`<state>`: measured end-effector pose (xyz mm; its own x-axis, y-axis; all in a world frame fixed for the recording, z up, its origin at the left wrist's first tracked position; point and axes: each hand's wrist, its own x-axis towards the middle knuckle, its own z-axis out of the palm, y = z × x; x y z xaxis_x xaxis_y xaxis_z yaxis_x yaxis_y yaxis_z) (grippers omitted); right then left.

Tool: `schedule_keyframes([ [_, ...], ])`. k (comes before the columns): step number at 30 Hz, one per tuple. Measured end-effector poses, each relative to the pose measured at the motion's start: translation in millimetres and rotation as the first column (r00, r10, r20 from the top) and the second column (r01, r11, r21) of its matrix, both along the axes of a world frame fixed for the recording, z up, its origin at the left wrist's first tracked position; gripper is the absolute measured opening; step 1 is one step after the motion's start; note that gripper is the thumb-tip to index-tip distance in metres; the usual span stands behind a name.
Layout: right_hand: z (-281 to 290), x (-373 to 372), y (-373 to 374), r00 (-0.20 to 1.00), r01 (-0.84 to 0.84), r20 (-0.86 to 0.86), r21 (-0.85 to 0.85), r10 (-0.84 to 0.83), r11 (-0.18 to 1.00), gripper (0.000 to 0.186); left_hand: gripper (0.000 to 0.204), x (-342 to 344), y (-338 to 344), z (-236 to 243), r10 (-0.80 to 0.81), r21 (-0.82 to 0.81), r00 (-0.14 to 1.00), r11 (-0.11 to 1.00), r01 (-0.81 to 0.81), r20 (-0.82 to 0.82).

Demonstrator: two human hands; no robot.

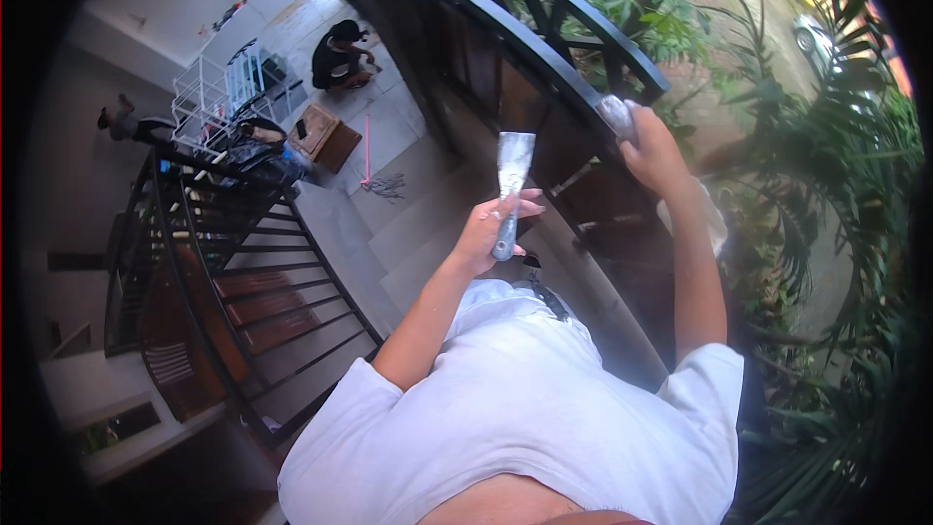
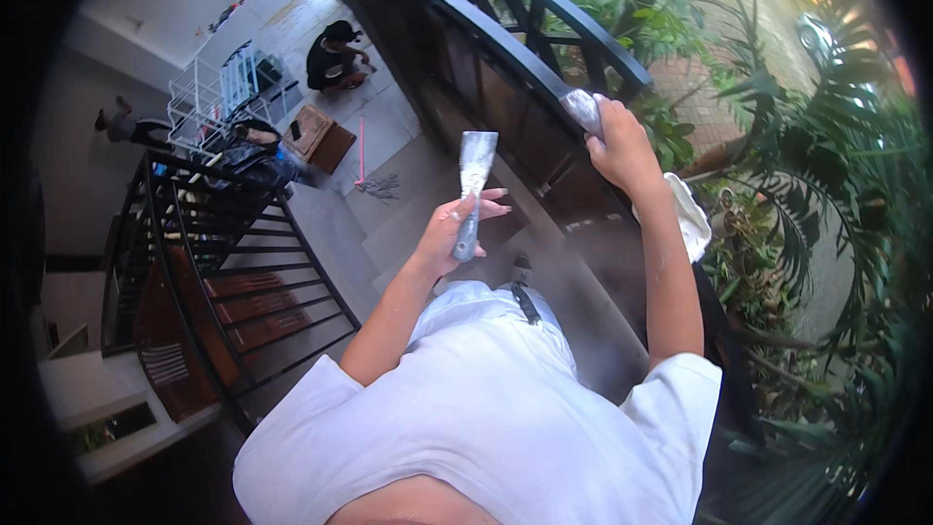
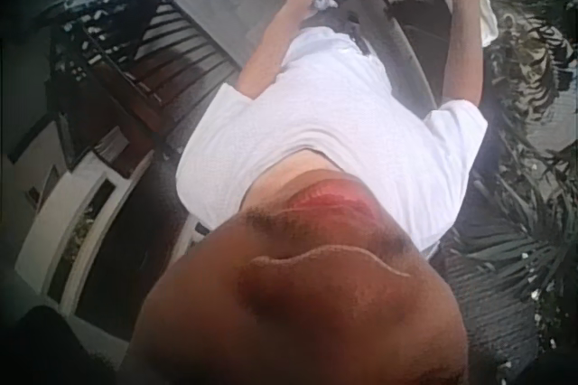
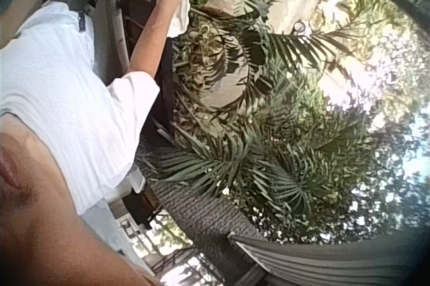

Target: The person holds a container of putty and a putty knife, applies putty onto a wall using the putty knife, and then handles a piece of sandpaper.

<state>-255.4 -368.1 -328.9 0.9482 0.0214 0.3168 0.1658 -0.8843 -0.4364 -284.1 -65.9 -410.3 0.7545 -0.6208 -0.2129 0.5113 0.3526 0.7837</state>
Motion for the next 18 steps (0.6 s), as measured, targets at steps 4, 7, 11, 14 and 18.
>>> schedule_keyframes([
  [4, -14, 21, -36, 0.953, -0.010, -0.301, -0.158, -0.038, 0.987, 0.051, 0.048, -10, 9, -17, 0.068, 0.037, 0.997, 0.997, -0.066, -0.032],
  [7, -23, 19, -44, 0.928, -0.045, -0.372, -0.121, -0.003, 0.992, 0.050, 0.049, -20, 18, -17, 0.178, 0.077, 0.982, 0.982, -0.173, -0.060],
  [11, -26, 10, -53, 0.920, -0.069, -0.389, -0.027, 0.053, 0.997, 0.056, 0.046, -27, 19, -28, 0.248, 0.103, 0.961, 0.966, -0.237, -0.119],
  [14, -14, 3, -37, 0.911, -0.047, -0.412, -0.067, 0.015, 0.997, 0.055, 0.048, -11, 31, -34, 0.339, 0.161, 0.926, 0.936, -0.313, -0.166],
  [18, -12, 0, -23, 0.919, 0.028, -0.379, -0.218, -0.111, 0.976, 0.055, 0.045, 16, 61, -52, 0.476, 0.225, 0.868, 0.869, -0.440, -0.142],
])
